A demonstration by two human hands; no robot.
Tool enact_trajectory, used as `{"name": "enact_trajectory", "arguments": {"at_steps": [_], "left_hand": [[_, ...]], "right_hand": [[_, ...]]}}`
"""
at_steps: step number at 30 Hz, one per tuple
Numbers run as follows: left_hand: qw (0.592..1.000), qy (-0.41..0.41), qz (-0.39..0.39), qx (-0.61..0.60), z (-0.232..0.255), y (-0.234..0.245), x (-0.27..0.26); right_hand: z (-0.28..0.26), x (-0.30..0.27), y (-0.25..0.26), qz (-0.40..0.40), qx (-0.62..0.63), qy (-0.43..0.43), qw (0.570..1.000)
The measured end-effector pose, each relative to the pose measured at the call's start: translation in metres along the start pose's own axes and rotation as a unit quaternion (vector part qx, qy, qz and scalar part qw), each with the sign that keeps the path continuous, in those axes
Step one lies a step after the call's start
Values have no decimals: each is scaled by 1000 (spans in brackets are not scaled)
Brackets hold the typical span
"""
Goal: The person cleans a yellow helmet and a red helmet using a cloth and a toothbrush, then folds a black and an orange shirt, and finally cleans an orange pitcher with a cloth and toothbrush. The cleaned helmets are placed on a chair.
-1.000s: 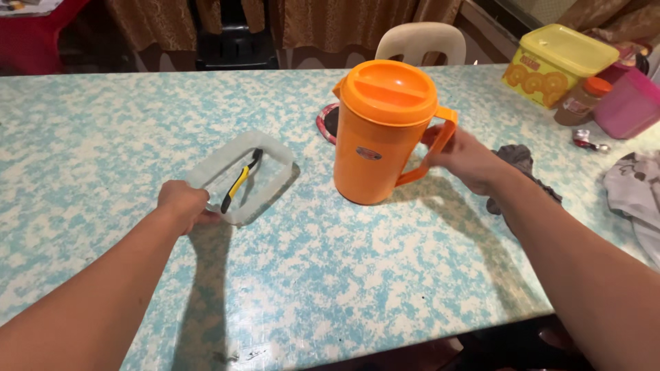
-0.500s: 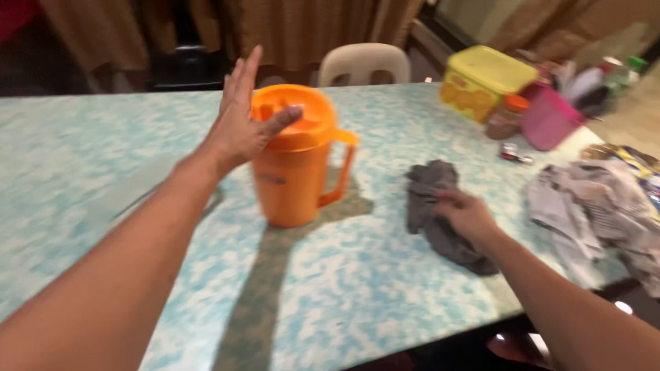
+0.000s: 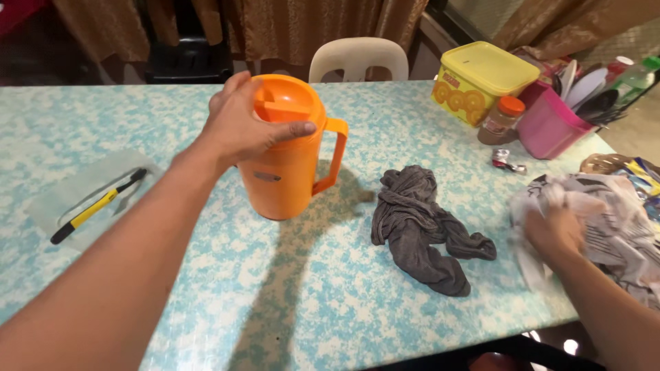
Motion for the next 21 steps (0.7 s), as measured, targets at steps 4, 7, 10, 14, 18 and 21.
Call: {"name": "enact_trajectory", "arguments": {"at_steps": [4, 7, 10, 14, 18, 21], "left_hand": [[990, -44, -98, -94, 0, 9, 13], [969, -112, -177, -133, 0, 20, 26], [967, -105, -212, -99, 2, 22, 42], [988, -86, -103, -75, -3, 15, 50], [972, 197, 19, -127, -25, -11, 47], [965, 206, 28, -163, -35, -26, 50]], "right_hand": [[-159, 30, 45, 119, 279, 264, 916], [-285, 30, 76, -21, 510, 200, 837], [-390, 13, 82, -149, 482, 210, 837], [-455, -21, 68, -128, 360, 452, 806], [-457, -58, 59, -81, 291, 370, 878], [-451, -79, 69, -77, 68, 439, 893]]}}
Point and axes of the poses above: each hand's wrist, its own x-axis towards the middle knuckle, its own y-axis out of the back of the hand, z = x × y, the point moved 3 cm from there along x, towards the middle knuckle, and after that the axes turned 7 degrees about y, right-handed, at the moved point
